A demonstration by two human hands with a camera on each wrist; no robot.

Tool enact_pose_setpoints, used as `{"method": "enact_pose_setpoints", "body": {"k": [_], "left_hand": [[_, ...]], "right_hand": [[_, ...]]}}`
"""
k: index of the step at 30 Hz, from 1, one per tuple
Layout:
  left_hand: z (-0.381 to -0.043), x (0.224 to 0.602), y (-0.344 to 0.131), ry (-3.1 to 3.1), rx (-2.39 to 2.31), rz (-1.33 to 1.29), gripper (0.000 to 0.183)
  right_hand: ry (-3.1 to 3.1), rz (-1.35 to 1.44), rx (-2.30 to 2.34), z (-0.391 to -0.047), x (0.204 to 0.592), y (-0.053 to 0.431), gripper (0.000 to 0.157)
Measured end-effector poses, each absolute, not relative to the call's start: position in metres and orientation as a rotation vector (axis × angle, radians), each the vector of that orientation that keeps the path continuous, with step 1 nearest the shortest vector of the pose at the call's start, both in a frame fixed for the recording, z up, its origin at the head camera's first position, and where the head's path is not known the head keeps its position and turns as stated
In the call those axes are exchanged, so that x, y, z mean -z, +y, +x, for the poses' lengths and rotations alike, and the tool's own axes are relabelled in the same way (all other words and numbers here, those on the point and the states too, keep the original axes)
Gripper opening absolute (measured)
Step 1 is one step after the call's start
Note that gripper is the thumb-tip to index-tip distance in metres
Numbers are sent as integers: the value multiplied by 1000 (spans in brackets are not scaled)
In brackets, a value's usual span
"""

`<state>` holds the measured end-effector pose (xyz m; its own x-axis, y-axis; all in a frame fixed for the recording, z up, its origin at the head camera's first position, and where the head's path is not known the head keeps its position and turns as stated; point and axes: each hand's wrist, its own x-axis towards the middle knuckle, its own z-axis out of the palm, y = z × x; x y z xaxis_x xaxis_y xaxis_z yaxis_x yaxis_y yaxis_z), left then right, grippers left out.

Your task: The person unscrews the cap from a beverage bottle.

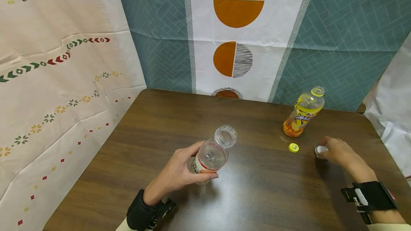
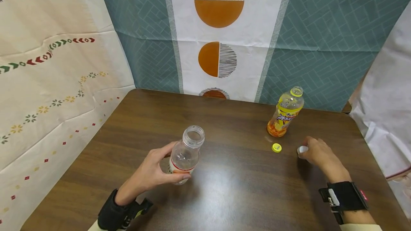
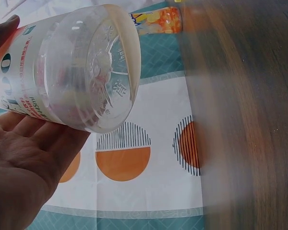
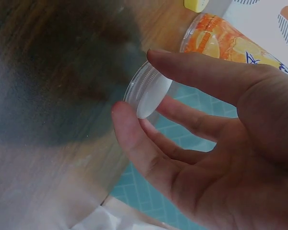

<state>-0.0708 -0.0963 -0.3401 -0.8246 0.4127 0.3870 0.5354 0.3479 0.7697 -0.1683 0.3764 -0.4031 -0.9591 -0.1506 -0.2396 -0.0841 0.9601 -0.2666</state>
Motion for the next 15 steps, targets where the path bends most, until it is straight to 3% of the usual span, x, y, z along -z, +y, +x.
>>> {"method": "enact_pose_setpoints", "body": {"k": [15], "left_hand": [[-71,340,-96,-2462,1498,-899,63]], "right_hand": [[2830,-131,366,-170,409,373,48]]}}
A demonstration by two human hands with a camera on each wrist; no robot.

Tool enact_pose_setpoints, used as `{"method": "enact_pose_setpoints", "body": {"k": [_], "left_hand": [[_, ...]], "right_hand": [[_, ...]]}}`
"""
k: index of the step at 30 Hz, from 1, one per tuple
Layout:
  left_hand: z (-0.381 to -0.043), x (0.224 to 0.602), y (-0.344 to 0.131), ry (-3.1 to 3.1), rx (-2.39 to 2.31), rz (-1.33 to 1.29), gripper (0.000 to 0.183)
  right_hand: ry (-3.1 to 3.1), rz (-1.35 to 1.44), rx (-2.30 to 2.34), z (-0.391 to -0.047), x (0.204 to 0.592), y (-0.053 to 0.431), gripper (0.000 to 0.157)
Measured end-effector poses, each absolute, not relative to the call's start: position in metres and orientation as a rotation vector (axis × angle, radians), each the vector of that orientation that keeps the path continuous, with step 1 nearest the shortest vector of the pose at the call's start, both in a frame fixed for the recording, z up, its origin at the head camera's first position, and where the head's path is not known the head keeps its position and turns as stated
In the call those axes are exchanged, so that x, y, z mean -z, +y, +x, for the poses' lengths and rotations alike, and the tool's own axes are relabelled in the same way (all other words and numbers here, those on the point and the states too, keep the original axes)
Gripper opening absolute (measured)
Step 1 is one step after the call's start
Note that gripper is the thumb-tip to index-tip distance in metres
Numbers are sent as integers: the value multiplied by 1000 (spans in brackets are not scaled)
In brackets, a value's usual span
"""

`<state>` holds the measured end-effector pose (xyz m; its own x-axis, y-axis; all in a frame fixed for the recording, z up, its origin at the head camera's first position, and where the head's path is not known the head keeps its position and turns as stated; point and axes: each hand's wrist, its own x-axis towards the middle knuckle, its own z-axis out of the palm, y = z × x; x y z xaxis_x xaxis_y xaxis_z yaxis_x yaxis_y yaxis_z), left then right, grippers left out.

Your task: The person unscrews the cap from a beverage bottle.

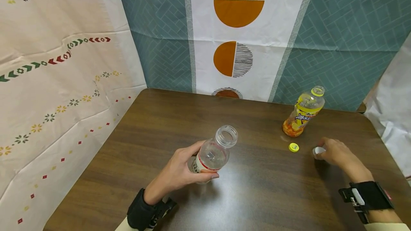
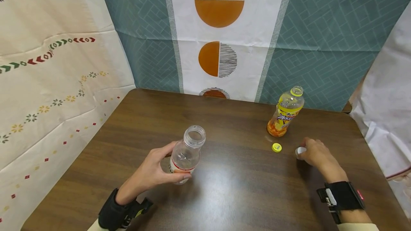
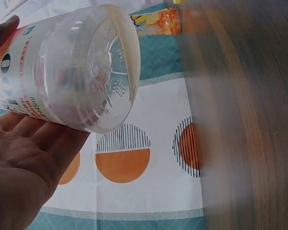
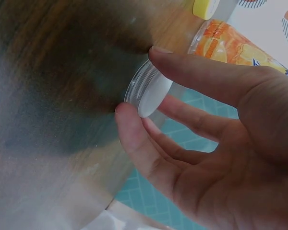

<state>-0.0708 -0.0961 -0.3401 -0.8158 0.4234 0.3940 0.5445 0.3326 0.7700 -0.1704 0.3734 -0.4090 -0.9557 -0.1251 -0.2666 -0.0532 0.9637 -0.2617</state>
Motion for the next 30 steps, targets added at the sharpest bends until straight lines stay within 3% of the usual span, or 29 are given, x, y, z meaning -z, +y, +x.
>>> {"method": "enact_pose_setpoints", "body": {"k": [22,30], "left_hand": [[-70,340,-95,-2466,1482,-885,64],[-69,339,-95,-2457,1485,-886,64]], "right_hand": [[2786,-81,401,-172,412,378,58],[2826,-86,460,-160,399,381,71]]}}
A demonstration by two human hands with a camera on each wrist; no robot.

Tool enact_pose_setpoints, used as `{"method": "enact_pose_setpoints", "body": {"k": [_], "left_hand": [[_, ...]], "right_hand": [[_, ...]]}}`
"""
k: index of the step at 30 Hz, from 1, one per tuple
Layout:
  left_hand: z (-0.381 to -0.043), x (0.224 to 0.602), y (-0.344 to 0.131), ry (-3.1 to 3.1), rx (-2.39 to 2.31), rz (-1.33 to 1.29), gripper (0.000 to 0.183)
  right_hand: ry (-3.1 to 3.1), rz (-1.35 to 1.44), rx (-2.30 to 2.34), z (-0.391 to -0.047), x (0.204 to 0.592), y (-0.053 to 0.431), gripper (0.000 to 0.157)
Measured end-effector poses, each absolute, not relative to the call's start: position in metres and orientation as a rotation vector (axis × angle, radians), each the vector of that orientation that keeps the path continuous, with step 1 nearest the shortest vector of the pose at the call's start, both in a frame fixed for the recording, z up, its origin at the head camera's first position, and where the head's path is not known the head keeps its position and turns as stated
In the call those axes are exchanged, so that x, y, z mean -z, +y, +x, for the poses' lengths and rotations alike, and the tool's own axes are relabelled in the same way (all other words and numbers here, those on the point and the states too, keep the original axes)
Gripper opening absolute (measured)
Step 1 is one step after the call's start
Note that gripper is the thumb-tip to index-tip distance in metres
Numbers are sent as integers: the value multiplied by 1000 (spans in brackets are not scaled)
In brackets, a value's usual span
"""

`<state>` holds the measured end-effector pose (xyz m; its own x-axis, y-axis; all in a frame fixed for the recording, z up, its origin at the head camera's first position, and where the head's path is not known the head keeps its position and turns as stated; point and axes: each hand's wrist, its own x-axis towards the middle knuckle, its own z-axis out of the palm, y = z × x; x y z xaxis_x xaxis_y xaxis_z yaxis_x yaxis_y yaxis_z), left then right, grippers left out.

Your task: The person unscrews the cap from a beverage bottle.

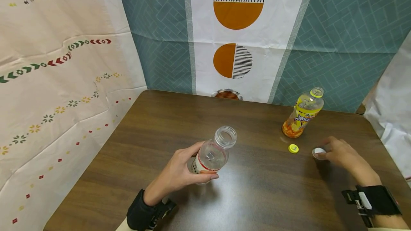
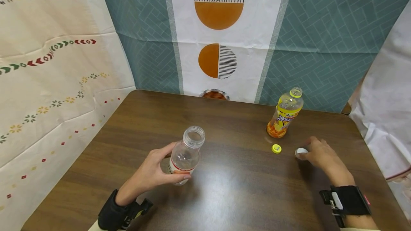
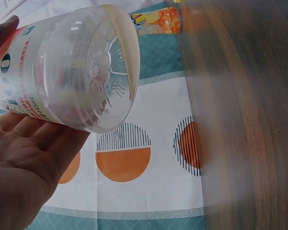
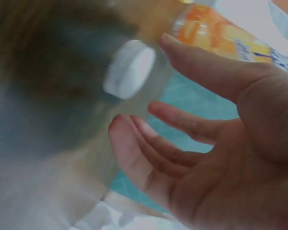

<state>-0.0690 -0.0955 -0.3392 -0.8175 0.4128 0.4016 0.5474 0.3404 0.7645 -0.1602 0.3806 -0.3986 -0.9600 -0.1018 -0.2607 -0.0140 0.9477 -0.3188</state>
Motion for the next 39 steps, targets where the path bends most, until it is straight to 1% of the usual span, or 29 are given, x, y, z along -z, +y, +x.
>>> {"method": "enact_pose_setpoints", "body": {"k": [7,15,23,30,37,39], "left_hand": [[-69,338,-95,-2452,1495,-893,64],[-70,338,-95,-2444,1505,-908,64],[-70,339,-94,-2446,1499,-904,65],[-70,338,-95,-2450,1517,-896,65],[-70,337,-96,-2443,1502,-897,64],[-69,338,-96,-2445,1506,-894,64]], "right_hand": [[2869,-80,459,-154,373,374,79],[2915,-165,484,-144,354,351,76],[2987,-397,557,-130,333,318,62],[3013,-537,643,-119,309,285,59],[3075,-803,713,-110,292,256,41],[3088,-857,719,-108,288,248,39]]}}
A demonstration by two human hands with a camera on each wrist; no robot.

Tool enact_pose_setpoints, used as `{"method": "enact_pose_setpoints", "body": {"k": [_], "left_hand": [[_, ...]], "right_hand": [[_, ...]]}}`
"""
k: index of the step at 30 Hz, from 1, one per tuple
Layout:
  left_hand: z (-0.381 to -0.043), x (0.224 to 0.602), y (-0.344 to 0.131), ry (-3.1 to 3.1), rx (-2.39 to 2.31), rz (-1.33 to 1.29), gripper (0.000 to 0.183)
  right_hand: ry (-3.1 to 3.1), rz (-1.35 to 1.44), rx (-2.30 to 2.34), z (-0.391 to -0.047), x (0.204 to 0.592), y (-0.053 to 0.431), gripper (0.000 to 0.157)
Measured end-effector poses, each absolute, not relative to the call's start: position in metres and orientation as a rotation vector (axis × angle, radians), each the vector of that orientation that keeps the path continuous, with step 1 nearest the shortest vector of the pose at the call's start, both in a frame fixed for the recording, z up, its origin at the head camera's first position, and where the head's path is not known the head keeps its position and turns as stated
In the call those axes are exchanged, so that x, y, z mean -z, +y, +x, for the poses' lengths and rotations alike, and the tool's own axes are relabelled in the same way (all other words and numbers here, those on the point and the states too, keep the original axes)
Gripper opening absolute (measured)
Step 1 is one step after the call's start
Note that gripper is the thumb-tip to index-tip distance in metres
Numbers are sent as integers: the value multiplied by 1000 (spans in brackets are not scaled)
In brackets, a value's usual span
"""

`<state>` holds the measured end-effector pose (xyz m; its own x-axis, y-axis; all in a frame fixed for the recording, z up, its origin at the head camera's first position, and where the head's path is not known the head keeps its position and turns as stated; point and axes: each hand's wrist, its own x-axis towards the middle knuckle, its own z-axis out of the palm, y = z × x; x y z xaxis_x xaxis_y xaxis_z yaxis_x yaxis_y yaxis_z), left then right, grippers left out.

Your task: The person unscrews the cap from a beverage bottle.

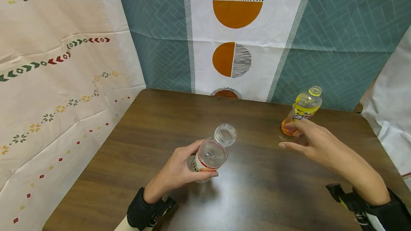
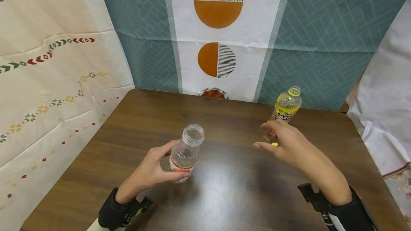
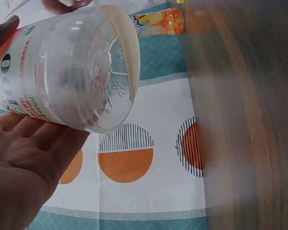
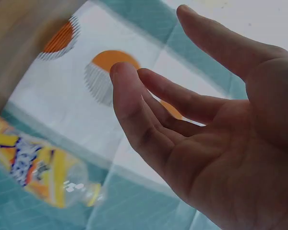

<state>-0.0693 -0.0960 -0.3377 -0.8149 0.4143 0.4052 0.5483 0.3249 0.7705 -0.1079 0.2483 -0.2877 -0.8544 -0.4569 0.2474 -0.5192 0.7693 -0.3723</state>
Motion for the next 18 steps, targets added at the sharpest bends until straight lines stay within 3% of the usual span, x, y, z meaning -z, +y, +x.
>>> {"method": "enact_pose_setpoints", "body": {"k": [18], "left_hand": [[-69,337,-97,-2446,1507,-906,63]], "right_hand": [[-2764,1005,-816,-89,254,193,58]]}}
